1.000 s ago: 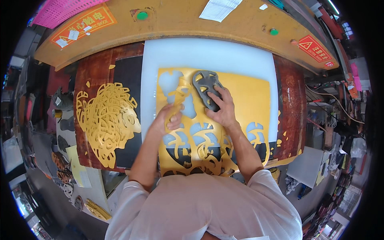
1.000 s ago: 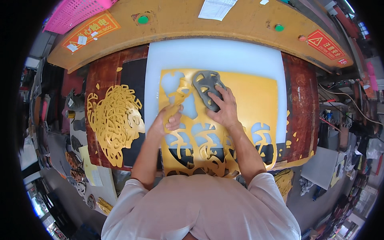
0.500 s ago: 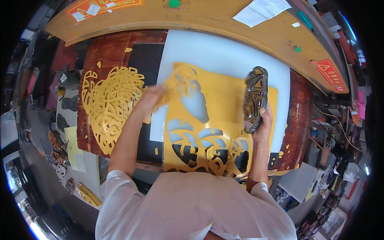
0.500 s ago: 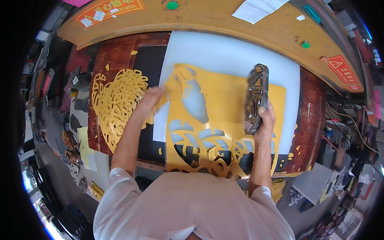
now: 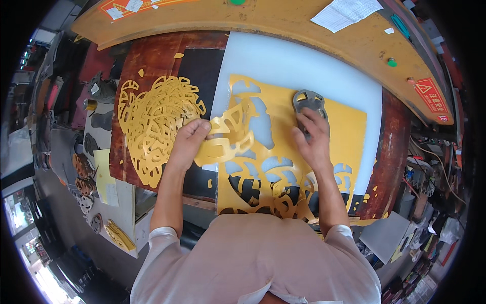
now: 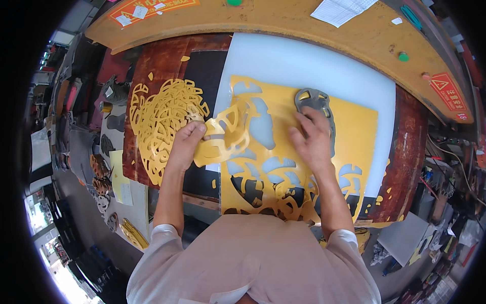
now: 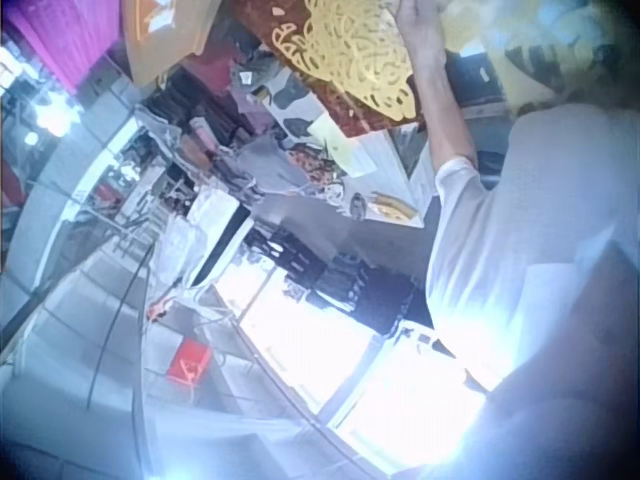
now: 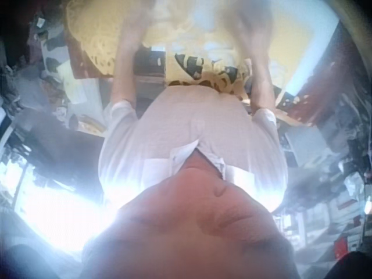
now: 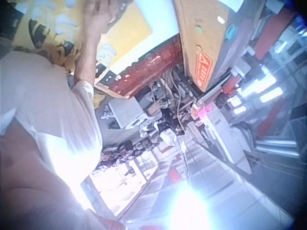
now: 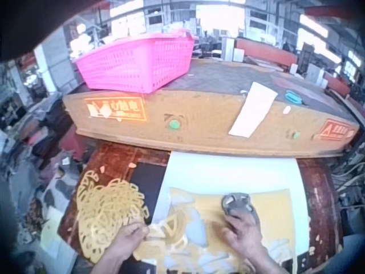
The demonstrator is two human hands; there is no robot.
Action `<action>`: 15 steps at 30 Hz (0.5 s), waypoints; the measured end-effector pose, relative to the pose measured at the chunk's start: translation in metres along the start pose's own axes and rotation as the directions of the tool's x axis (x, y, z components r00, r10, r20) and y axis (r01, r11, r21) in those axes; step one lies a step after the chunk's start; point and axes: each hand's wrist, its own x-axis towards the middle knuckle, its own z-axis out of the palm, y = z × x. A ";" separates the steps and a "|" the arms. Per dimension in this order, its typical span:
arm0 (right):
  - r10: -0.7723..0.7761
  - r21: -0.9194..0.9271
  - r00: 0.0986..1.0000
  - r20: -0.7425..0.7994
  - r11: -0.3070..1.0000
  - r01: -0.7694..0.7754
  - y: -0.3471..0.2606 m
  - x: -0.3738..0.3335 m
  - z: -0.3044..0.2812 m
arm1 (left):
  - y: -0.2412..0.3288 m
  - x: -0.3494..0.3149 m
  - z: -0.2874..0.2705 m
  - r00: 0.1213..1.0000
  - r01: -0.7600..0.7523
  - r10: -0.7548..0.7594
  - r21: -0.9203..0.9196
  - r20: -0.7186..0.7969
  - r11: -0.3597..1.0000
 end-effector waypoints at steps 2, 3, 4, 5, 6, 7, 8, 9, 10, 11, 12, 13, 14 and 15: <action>0.125 0.542 0.963 0.239 0.806 -0.239 -0.035 0.007 0.013 | 0.003 -0.019 0.003 0.998 0.039 -0.040 -0.024 -0.044 0.999; 0.109 0.580 0.966 0.233 0.782 -0.228 -0.054 0.006 0.023 | 0.004 -0.029 0.007 0.996 0.060 -0.061 -0.012 -0.066 0.998; 0.033 0.641 0.979 0.203 0.751 -0.158 -0.073 0.004 0.033 | 0.005 -0.039 0.010 0.988 0.103 -0.105 -0.017 -0.112 0.994; -0.025 0.626 0.969 0.246 0.768 -0.139 -0.087 0.003 0.040 | 0.004 -0.046 0.019 0.986 0.076 -0.075 -0.004 -0.146 0.997; -0.087 0.617 0.953 0.291 0.778 -0.117 -0.101 -0.002 0.046 | 0.002 -0.051 0.026 0.991 0.051 -0.052 -0.011 -0.121 0.999; -0.148 0.603 0.933 0.327 0.794 -0.085 -0.112 -0.006 0.052 | -0.001 -0.055 0.033 0.992 0.054 -0.053 0.006 -0.115 0.998; -0.126 0.580 0.925 0.357 0.806 -0.115 -0.120 -0.010 0.056 | -0.004 -0.057 0.039 0.994 0.074 -0.075 -0.017 -0.078 0.997; -0.099 0.547 0.919 0.382 0.826 -0.138 -0.126 -0.016 0.060 | -0.009 -0.060 0.046 0.992 0.071 -0.082 -0.112 -0.093 0.991; -0.099 0.538 0.923 0.371 0.834 -0.126 -0.127 -0.020 0.062 | -0.014 -0.060 0.051 0.982 0.110 -0.121 -0.081 -0.142 0.991; -0.093 0.554 0.952 0.292 0.828 -0.089 -0.126 -0.026 0.065 | -0.020 -0.061 0.057 0.978 0.142 -0.152 -0.080 -0.142 0.987; -0.137 0.460 0.939 0.315 0.888 -0.025 -0.122 -0.030 0.065 | -0.025 -0.063 0.060 0.970 0.173 -0.184 -0.080 -0.158 0.982; -0.192 0.362 0.914 0.357 0.930 0.054 -0.114 -0.033 0.065 | -0.031 -0.062 0.066 0.974 0.140 -0.140 -0.014 -0.180 0.990; -0.273 0.290 0.894 0.354 0.941 0.173 -0.104 -0.035 0.063 | -0.036 -0.063 0.068 0.973 0.114 -0.113 -0.006 -0.199 0.993; -0.172 0.309 0.895 0.412 0.950 0.041 -0.095 -0.037 0.062 | -0.041 -0.064 0.070 0.965 0.112 -0.105 0.015 -0.239 0.994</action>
